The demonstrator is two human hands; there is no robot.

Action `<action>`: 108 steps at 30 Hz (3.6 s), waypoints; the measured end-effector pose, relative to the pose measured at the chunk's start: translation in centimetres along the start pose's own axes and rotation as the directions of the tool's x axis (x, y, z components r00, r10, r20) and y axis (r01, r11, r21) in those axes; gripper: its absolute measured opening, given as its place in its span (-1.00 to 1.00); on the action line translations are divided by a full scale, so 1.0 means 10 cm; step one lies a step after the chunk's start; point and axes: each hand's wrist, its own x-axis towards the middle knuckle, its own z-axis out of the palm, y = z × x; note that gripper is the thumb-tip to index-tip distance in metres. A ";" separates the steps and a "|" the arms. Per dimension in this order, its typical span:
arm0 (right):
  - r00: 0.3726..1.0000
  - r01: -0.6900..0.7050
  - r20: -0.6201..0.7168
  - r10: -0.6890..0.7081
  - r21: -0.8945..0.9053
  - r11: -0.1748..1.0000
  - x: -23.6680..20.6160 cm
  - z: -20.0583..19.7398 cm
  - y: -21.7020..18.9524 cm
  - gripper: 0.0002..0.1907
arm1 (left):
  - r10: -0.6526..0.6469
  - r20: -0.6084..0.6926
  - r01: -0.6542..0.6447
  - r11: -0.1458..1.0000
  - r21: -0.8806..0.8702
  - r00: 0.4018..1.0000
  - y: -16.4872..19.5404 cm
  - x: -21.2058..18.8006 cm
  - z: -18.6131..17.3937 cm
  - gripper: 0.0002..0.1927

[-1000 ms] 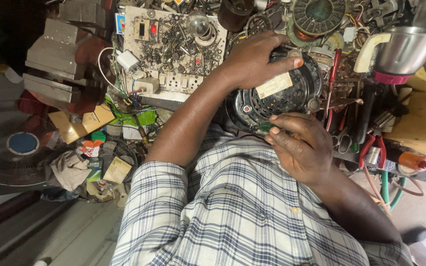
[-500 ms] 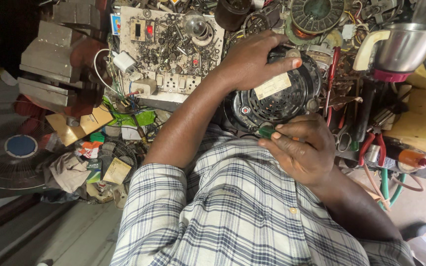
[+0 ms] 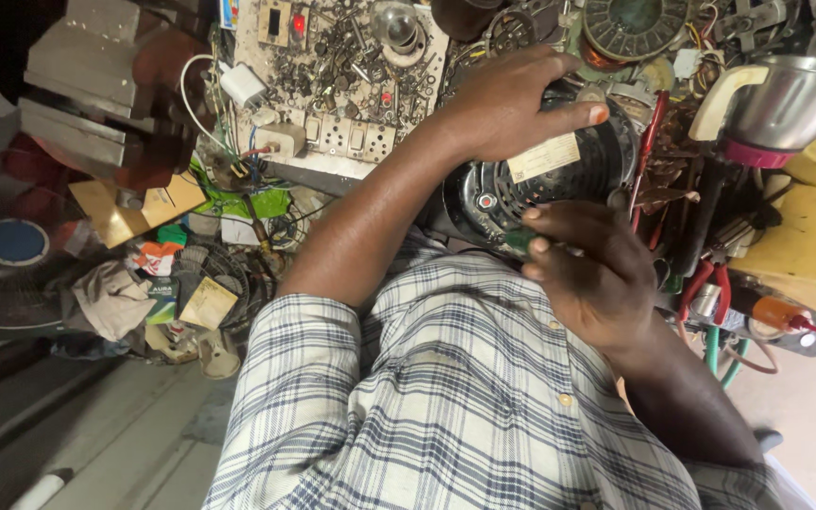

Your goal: The person disassembles a red blender base, removes the motor housing, and uses screwdrivers to adjust internal components. They then reassemble the unit and place it on the workbench.

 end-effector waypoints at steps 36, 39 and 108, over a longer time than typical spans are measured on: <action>0.992 -0.106 0.059 0.109 -0.038 0.994 0.04 -0.03 -0.11 -0.75 | -0.018 -0.008 0.018 1.000 -0.009 1.000 0.01 -0.01 0.03 -0.09; 0.998 -0.058 -0.017 0.056 -0.149 0.987 0.04 -0.01 -0.06 -0.66 | -0.003 -0.018 0.003 1.000 -0.019 1.000 -0.01 0.00 0.03 -0.09; 0.987 -0.142 -0.082 0.136 -0.076 0.987 -0.19 -0.18 0.08 -0.40 | -0.253 -0.169 0.141 0.860 -0.491 0.953 -0.18 -1.48 0.40 0.31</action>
